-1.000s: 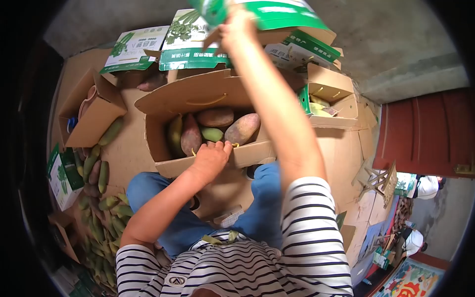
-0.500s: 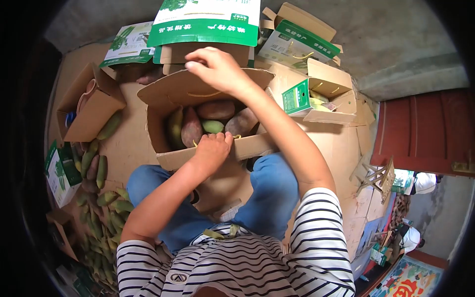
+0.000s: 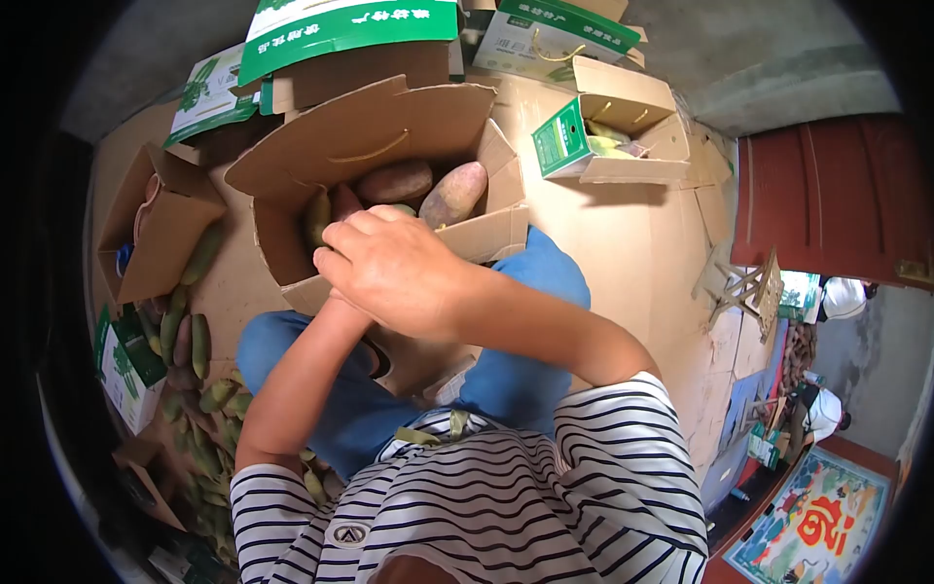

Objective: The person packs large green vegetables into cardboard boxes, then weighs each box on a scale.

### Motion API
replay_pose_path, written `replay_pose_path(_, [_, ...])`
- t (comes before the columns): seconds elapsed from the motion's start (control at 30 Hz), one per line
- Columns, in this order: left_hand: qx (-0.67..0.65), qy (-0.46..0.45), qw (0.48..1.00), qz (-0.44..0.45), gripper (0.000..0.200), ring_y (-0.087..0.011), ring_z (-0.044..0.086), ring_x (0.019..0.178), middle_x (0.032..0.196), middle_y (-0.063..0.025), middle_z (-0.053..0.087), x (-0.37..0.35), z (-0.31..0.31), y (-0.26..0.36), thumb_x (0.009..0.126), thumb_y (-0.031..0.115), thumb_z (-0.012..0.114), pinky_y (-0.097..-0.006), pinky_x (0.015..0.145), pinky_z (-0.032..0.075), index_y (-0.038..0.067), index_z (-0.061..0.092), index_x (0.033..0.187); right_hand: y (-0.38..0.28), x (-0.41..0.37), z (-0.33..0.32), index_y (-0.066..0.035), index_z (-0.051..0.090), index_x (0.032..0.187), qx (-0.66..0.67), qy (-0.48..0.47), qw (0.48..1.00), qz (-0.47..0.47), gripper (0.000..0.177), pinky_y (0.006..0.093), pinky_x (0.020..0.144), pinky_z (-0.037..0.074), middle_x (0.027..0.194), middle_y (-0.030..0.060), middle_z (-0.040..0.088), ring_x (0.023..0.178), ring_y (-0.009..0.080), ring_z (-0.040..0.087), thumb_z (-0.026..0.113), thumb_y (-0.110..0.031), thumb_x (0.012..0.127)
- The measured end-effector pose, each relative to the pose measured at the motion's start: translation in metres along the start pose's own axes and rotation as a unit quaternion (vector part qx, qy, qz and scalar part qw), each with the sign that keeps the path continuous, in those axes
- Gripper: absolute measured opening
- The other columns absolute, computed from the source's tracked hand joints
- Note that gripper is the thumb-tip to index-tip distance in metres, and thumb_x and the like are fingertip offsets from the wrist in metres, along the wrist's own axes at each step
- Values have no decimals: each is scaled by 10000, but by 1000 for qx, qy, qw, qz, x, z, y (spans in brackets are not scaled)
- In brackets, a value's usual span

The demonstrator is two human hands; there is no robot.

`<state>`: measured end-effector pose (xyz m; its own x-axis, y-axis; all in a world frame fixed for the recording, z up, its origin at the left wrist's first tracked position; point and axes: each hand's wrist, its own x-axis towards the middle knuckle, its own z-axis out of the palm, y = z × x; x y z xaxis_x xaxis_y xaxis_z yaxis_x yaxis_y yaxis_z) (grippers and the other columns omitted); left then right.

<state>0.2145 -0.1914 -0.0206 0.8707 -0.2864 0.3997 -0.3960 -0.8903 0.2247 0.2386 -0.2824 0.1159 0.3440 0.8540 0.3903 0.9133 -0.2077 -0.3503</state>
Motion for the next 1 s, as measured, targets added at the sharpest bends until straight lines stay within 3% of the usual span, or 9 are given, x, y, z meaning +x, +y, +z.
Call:
replay_pose_path(0.07, [-17, -77, 997, -12, 258, -246, 666, 865, 929, -105, 648, -2, -3, -2, 833, 142, 570, -409, 728, 521, 50, 584, 1074, -1, -3, 5, -49, 578, 869, 13, 0, 1000, 7, 199, 389, 786, 458, 887, 98, 569, 882, 271, 578, 629, -139, 699])
replay_pose_path(0.17, [-37, -112, 993, -21, 253, -248, 666, 867, 930, -107, 648, 5, -2, -7, 833, 140, 570, -410, 729, 521, 50, 586, 1069, 8, -9, 16, -45, 607, 1086, 31, -74, 995, 67, 340, 399, 892, 450, 1052, 102, 601, 988, 285, 583, 666, -207, 793])
replay_pose_path(0.4, [-59, -151, 986, -27, 242, -253, 666, 871, 931, -110, 649, 6, -2, -10, 832, 137, 570, -412, 734, 522, 51, 590, 1057, 10, -14, 33, -58, 600, 995, -35, -89, 994, 60, 233, 392, 836, 458, 966, 90, 602, 930, 274, 591, 643, -169, 794])
replay_pose_path(0.7, [-118, -134, 984, -11, 228, -260, 666, 877, 932, -114, 651, 8, 8, -10, 831, 133, 570, -415, 739, 522, 52, 596, 1043, 10, -8, 14, -56, 613, 1067, -18, -4, 998, 68, 268, 400, 842, 469, 1007, 106, 633, 953, 283, 607, 637, -170, 825])
replay_pose_path(0.8, [-94, -195, 976, -36, 223, -262, 666, 879, 933, -116, 651, 6, 7, -9, 831, 131, 570, -416, 741, 522, 53, 598, 1038, 14, -14, -7, -54, 627, 1082, -21, 67, 994, 89, 266, 394, 827, 482, 1010, 119, 648, 942, 289, 619, 630, -152, 835])
replay_pose_path(0.93, [3, -270, 960, -73, 162, -275, 663, 883, 928, -128, 651, 9, -17, 5, 821, 114, 575, -406, 743, 519, 53, 602, 969, 24, -39, -25, -37, 646, 1045, -44, 80, 982, 164, 208, 370, 790, 501, 971, 140, 659, 907, 305, 634, 615, -131, 862])
replay_pose_path(1.0, [2, -292, 953, -76, 255, -294, 650, 910, 943, -146, 643, 12, -21, 6, 791, 172, 659, -415, 748, 516, 36, 579, 991, 31, -56, -28, -50, 649, 1011, -45, 100, 970, 218, 182, 381, 774, 504, 940, 126, 659, 881, 301, 636, 614, -146, 860])
